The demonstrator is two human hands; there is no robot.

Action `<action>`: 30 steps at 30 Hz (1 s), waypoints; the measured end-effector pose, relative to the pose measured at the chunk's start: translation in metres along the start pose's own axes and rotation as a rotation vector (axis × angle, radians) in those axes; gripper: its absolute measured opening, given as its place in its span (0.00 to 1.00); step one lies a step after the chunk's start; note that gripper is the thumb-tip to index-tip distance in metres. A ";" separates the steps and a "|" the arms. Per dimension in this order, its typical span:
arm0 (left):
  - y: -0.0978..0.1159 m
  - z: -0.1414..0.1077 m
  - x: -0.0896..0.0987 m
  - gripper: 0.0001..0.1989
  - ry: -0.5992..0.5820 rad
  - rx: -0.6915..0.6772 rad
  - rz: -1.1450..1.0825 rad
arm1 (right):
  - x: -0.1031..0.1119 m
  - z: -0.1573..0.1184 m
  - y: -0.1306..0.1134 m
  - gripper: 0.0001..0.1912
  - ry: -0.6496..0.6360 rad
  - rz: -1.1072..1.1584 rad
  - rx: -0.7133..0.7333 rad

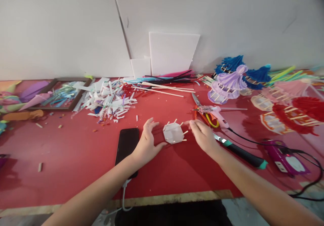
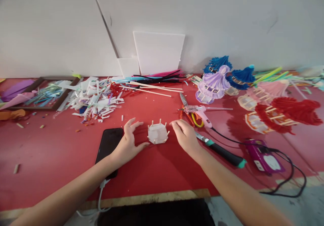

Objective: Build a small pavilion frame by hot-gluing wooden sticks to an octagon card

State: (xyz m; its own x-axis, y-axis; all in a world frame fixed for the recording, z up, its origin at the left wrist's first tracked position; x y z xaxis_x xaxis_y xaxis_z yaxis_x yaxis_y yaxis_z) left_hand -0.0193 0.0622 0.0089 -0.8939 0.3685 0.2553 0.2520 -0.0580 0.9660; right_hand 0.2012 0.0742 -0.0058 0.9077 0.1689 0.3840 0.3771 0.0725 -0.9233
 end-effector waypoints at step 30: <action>0.003 0.009 0.003 0.04 -0.081 -0.063 0.606 | -0.043 -0.003 -0.038 0.05 -0.110 -0.394 0.461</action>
State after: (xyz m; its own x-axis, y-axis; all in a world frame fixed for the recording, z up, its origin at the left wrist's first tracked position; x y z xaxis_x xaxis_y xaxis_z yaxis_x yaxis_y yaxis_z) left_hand -0.0180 0.0710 0.0117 -0.5669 0.3221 0.7582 0.6818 -0.3330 0.6513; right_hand 0.1480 0.0614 0.0130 0.6827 0.1419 0.7168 0.5399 0.5631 -0.6256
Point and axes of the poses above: each hand's wrist, its own z-axis towards the middle knuckle, its own x-axis out of the back of the hand, y = z × x, the point moved 8 cm from there along z, towards the middle knuckle, and after that the axes turned 12 degrees about -y, right-handed, at the moved point
